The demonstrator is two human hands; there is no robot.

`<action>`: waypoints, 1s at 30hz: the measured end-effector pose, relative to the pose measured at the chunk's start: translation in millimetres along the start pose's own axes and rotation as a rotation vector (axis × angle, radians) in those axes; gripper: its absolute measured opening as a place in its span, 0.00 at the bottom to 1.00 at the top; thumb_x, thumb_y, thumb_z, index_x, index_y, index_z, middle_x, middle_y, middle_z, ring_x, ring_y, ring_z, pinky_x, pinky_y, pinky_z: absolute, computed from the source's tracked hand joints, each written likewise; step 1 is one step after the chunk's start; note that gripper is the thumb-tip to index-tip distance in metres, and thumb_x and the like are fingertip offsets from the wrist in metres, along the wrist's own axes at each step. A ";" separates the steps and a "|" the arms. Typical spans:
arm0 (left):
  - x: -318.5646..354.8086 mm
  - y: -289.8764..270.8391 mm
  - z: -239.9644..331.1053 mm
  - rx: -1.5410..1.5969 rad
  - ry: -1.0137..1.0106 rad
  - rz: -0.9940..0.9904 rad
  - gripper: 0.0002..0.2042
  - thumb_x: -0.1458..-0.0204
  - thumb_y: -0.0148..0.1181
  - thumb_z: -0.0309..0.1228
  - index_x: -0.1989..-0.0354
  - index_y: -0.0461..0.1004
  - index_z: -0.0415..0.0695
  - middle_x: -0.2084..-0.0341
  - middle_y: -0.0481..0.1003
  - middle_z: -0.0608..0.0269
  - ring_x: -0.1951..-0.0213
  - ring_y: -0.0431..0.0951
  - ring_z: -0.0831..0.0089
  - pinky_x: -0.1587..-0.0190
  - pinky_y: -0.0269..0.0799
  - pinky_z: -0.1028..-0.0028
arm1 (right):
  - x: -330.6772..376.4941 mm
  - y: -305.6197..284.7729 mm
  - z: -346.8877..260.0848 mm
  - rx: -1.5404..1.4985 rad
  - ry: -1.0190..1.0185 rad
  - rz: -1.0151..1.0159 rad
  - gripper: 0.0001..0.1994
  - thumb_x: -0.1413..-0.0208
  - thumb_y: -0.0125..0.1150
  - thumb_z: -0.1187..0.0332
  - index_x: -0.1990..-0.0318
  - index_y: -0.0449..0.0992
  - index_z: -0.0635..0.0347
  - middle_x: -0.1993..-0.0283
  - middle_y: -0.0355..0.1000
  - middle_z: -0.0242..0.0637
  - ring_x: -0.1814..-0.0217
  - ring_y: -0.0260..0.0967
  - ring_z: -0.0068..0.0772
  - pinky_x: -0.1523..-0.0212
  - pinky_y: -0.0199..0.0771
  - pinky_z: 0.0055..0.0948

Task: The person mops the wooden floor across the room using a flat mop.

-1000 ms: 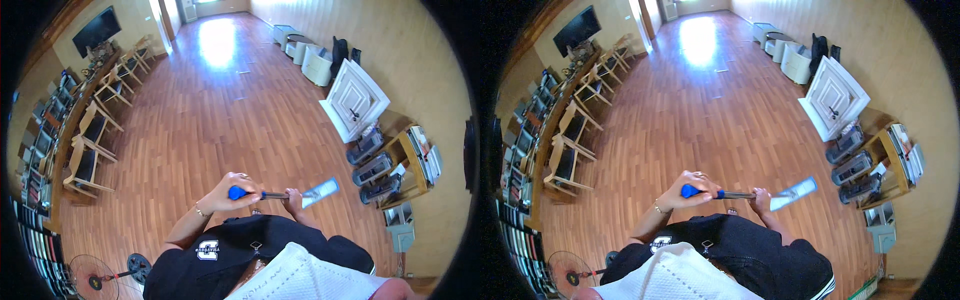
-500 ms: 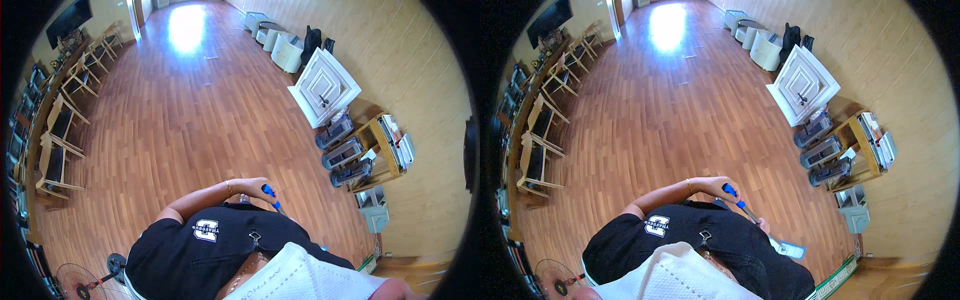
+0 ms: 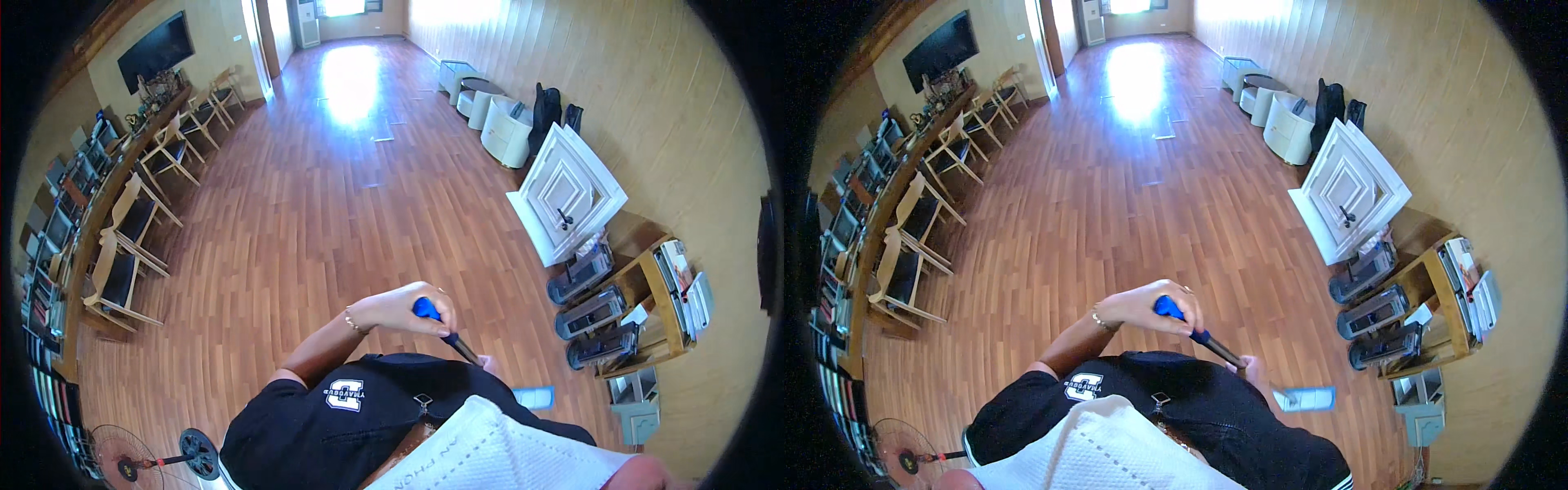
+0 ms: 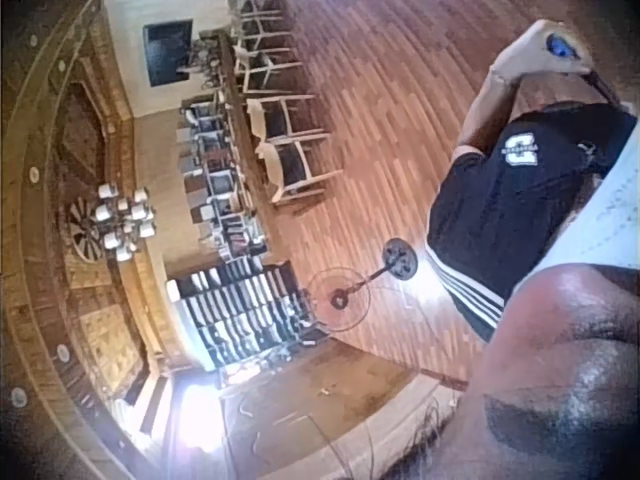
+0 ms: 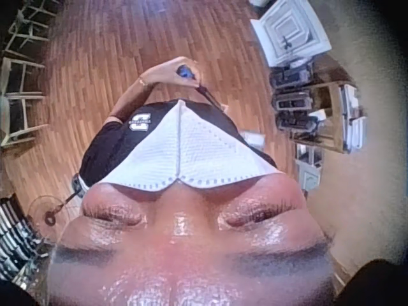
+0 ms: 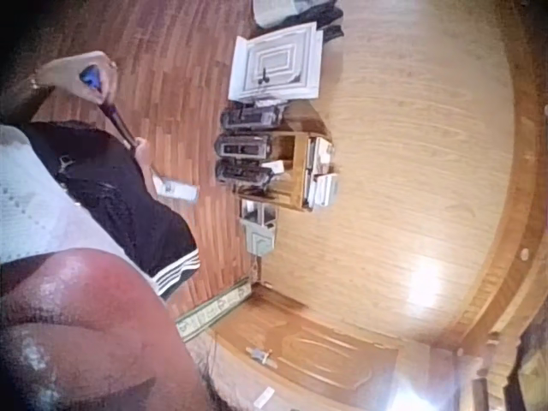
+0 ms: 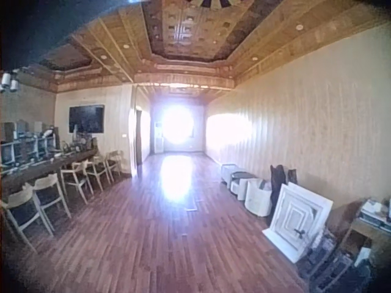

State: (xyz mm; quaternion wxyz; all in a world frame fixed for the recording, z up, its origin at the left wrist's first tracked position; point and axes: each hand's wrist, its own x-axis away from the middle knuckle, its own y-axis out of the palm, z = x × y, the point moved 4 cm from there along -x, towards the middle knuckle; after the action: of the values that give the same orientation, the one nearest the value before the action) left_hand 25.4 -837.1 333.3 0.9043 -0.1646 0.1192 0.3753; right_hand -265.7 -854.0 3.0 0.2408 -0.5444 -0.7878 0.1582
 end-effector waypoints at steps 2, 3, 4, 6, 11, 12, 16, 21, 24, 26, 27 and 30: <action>-5.4 -16.0 18.1 -0.038 0.037 0.063 0.04 0.50 0.66 0.26 0.69 0.79 0.40 0.67 0.80 0.56 0.65 0.78 0.67 0.61 0.72 0.70 | -36.9 -5.6 -18.8 -0.033 -0.034 -0.068 0.15 0.51 0.62 0.55 0.77 0.75 0.58 0.75 0.71 0.51 0.72 0.70 0.57 0.71 0.67 0.43; -7.4 -20.0 23.0 -0.039 0.035 0.064 0.04 0.50 0.66 0.26 0.69 0.79 0.40 0.67 0.80 0.56 0.65 0.78 0.67 0.61 0.72 0.70 | -60.8 -4.1 -15.6 0.161 -0.206 -0.118 0.15 0.51 0.63 0.55 0.76 0.76 0.58 0.73 0.73 0.50 0.71 0.70 0.56 0.71 0.68 0.43; -5.8 -23.1 27.7 -0.113 0.024 0.126 0.04 0.51 0.66 0.27 0.70 0.78 0.40 0.68 0.80 0.56 0.66 0.78 0.66 0.61 0.72 0.70 | -75.6 -8.3 -36.0 0.159 -0.220 -0.138 0.15 0.51 0.63 0.55 0.76 0.76 0.58 0.73 0.73 0.50 0.71 0.70 0.56 0.71 0.68 0.43; -5.6 -29.0 34.7 -0.255 -0.040 0.195 0.05 0.54 0.66 0.26 0.72 0.77 0.40 0.69 0.79 0.55 0.67 0.78 0.61 0.60 0.72 0.67 | -99.4 -21.0 -111.8 0.374 -0.378 -0.129 0.15 0.51 0.63 0.54 0.77 0.76 0.57 0.71 0.74 0.47 0.68 0.72 0.54 0.70 0.70 0.45; -33.9 -26.6 7.9 -0.497 -0.056 0.330 0.06 0.55 0.66 0.28 0.71 0.76 0.41 0.69 0.78 0.57 0.66 0.79 0.57 0.60 0.73 0.63 | -212.7 -17.4 -114.6 0.312 -0.633 -0.076 0.14 0.52 0.67 0.54 0.76 0.75 0.54 0.71 0.72 0.45 0.61 0.70 0.52 0.59 0.70 0.45; -41.5 -27.9 -7.9 -0.548 -0.131 0.381 0.06 0.54 0.66 0.29 0.71 0.76 0.42 0.68 0.79 0.57 0.65 0.79 0.58 0.61 0.73 0.63 | -245.5 -13.7 -93.8 0.379 -0.680 -0.050 0.15 0.54 0.68 0.53 0.72 0.75 0.53 0.70 0.72 0.44 0.60 0.68 0.51 0.54 0.67 0.46; -48.6 -39.4 -89.3 -0.671 -0.339 0.559 0.07 0.53 0.67 0.32 0.69 0.77 0.43 0.61 0.80 0.57 0.61 0.80 0.58 0.59 0.75 0.64 | -345.2 2.6 -71.0 0.586 -0.623 0.033 0.23 0.60 0.69 0.43 0.70 0.73 0.52 0.63 0.72 0.43 0.58 0.69 0.50 0.57 0.69 0.47; -30.5 -42.9 -159.4 -0.715 -0.397 0.711 0.07 0.51 0.66 0.33 0.68 0.77 0.45 0.60 0.80 0.58 0.60 0.80 0.57 0.57 0.76 0.64 | -399.5 50.1 -78.0 0.465 -0.727 -0.124 0.10 0.55 0.64 0.59 0.70 0.73 0.52 0.62 0.73 0.39 0.57 0.70 0.49 0.56 0.71 0.47; -22.2 -43.5 -170.0 -0.705 -0.381 0.780 0.06 0.51 0.66 0.32 0.68 0.78 0.44 0.59 0.79 0.54 0.60 0.81 0.57 0.57 0.76 0.66 | -409.2 64.9 -68.8 0.547 -0.657 -0.173 0.07 0.55 0.63 0.61 0.70 0.73 0.51 0.62 0.73 0.37 0.55 0.70 0.48 0.57 0.71 0.48; -9.5 -42.5 -163.2 -0.667 -0.406 0.817 0.06 0.51 0.66 0.31 0.68 0.78 0.44 0.60 0.79 0.53 0.61 0.81 0.57 0.58 0.75 0.66 | -393.8 78.3 -78.4 0.524 -0.693 -0.150 0.08 0.55 0.63 0.60 0.71 0.73 0.49 0.62 0.73 0.35 0.53 0.70 0.45 0.58 0.71 0.49; 1.1 -40.5 -153.6 -0.650 -0.421 0.874 0.07 0.52 0.67 0.30 0.68 0.78 0.43 0.60 0.79 0.52 0.61 0.81 0.58 0.58 0.75 0.67 | -373.9 83.3 -101.8 0.501 -0.746 -0.139 0.08 0.56 0.63 0.59 0.72 0.73 0.49 0.62 0.73 0.35 0.52 0.70 0.44 0.59 0.71 0.50; 12.9 -39.8 -101.3 -0.638 -0.386 0.859 0.08 0.54 0.68 0.30 0.68 0.77 0.42 0.62 0.79 0.51 0.62 0.80 0.59 0.59 0.74 0.68 | -335.7 90.3 -146.4 0.383 -0.867 -0.089 0.09 0.58 0.66 0.57 0.76 0.72 0.47 0.68 0.73 0.33 0.59 0.72 0.41 0.62 0.71 0.46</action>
State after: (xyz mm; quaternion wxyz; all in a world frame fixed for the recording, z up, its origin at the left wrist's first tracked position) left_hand 53.6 -894.5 244.3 0.5814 -0.2949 -0.1111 0.7501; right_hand -16.6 -1137.2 9.4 -0.0074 -0.3397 -0.7949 0.5026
